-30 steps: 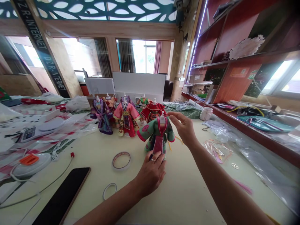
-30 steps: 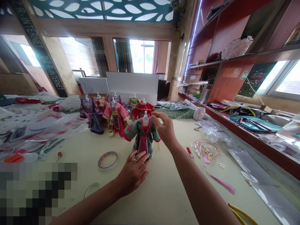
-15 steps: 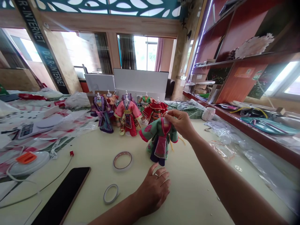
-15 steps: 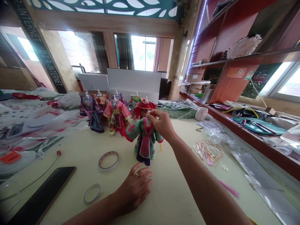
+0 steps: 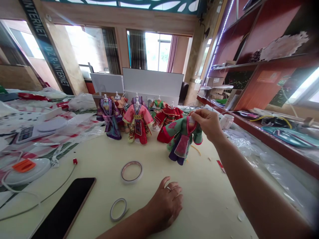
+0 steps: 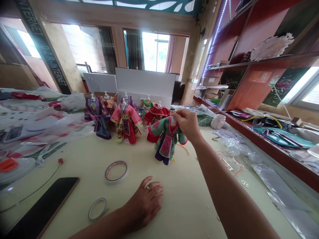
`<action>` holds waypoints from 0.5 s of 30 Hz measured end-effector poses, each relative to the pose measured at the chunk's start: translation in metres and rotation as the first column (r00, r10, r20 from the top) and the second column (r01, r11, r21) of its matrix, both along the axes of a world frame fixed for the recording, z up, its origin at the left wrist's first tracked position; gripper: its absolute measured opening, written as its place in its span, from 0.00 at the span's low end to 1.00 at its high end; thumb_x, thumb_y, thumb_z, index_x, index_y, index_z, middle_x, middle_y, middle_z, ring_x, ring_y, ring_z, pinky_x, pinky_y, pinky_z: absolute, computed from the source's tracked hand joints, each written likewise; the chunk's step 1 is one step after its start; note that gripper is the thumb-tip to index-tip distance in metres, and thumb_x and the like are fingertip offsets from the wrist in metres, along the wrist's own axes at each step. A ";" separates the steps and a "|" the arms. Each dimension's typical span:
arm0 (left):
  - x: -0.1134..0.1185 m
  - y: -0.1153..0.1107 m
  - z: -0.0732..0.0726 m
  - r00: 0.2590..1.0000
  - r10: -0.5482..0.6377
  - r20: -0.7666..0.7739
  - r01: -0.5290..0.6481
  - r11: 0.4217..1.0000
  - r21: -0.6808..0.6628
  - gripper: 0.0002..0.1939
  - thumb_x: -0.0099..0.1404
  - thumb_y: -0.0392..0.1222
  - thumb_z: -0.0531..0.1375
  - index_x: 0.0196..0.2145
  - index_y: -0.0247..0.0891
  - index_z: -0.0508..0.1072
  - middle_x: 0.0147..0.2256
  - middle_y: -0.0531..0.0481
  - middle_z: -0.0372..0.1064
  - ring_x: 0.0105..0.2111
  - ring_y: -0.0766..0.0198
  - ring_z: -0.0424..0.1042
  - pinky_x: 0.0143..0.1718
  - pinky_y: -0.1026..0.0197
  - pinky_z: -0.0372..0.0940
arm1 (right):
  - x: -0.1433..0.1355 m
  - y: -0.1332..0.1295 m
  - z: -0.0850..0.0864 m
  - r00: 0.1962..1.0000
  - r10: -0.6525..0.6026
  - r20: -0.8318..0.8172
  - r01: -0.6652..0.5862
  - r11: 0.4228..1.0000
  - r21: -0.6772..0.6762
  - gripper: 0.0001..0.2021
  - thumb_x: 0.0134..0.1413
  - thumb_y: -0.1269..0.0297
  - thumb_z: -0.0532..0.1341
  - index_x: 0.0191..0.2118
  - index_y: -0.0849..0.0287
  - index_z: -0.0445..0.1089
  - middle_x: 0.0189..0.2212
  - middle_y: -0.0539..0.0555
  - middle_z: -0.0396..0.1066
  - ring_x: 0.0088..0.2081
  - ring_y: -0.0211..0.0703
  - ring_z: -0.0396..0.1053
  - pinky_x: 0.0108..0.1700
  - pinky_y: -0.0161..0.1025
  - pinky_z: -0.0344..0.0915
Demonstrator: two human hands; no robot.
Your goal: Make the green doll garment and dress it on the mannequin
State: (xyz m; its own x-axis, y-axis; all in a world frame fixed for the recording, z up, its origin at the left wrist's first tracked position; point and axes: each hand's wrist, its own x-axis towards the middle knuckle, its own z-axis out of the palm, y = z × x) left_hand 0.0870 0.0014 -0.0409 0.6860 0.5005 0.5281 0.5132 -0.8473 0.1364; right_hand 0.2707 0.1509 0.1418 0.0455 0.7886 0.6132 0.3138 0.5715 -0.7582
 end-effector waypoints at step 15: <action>-0.001 0.007 -0.005 1.000 -0.007 0.031 0.009 0.997 -0.071 0.09 0.63 0.37 0.53 0.42 0.38 0.67 0.41 0.48 0.70 0.45 0.60 0.65 0.57 0.48 0.50 | 0.049 0.064 0.013 0.975 -0.222 -0.018 0.223 0.971 0.087 0.06 0.44 0.62 0.62 0.24 0.59 0.71 0.19 0.49 0.67 0.21 0.37 0.62 0.24 0.37 0.61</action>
